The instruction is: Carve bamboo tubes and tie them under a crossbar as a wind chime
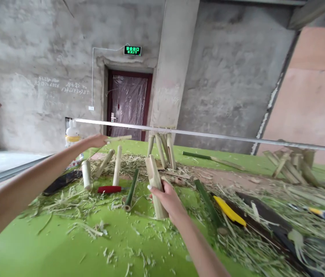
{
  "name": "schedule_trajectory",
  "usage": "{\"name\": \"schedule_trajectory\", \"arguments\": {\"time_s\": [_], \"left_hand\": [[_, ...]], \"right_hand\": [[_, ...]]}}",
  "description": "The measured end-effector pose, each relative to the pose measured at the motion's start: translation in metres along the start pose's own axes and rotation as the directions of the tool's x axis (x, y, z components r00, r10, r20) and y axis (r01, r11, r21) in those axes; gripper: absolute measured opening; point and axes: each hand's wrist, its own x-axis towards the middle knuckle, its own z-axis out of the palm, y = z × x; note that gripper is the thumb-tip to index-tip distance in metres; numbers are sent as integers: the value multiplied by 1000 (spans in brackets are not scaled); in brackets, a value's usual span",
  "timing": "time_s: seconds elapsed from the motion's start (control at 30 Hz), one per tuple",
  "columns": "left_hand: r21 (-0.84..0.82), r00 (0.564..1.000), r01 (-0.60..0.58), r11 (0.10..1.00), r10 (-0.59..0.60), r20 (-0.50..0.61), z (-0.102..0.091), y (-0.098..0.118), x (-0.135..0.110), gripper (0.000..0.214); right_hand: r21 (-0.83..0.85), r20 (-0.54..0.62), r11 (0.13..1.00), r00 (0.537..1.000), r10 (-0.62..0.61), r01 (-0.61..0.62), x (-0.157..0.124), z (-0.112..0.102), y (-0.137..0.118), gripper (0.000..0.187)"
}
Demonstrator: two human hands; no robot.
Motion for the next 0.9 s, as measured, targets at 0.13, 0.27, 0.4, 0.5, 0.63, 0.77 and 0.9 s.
{"name": "schedule_trajectory", "arguments": {"time_s": [0.13, 0.27, 0.4, 0.5, 0.63, 0.77, 0.9], "left_hand": [[134, 995, 73, 988, -63, -79, -90, 47, -4, 40], [329, 998, -24, 944, 40, -43, -154, 107, -27, 37], [434, 996, -55, 899, 79, -36, -181, 153, -52, 34], [412, 995, -69, 908, 94, -40, -187, 176, -65, 34], [372, 993, -91, 924, 112, -34, -190, 197, -78, 33], [342, 994, -78, 936, 100, -46, -194, 208, -87, 35], [318, 990, -83, 944, 114, -81, -196, 213, -91, 37]], "right_hand": [[43, -21, 997, 998, -64, 65, -6, 6, -9, 36], [60, 1, 974, 976, -219, 218, -22, 25, -32, 38], [134, 28, 905, 911, -411, 404, -44, 62, -60, 38], [141, 1, 854, 862, -507, 501, -54, 89, -79, 36], [17, -159, 825, 816, -555, 565, -61, 111, -95, 39], [67, -130, 835, 835, -535, 546, -66, 124, -96, 47], [201, 4, 839, 856, -517, 506, -66, 125, -86, 52]]}}
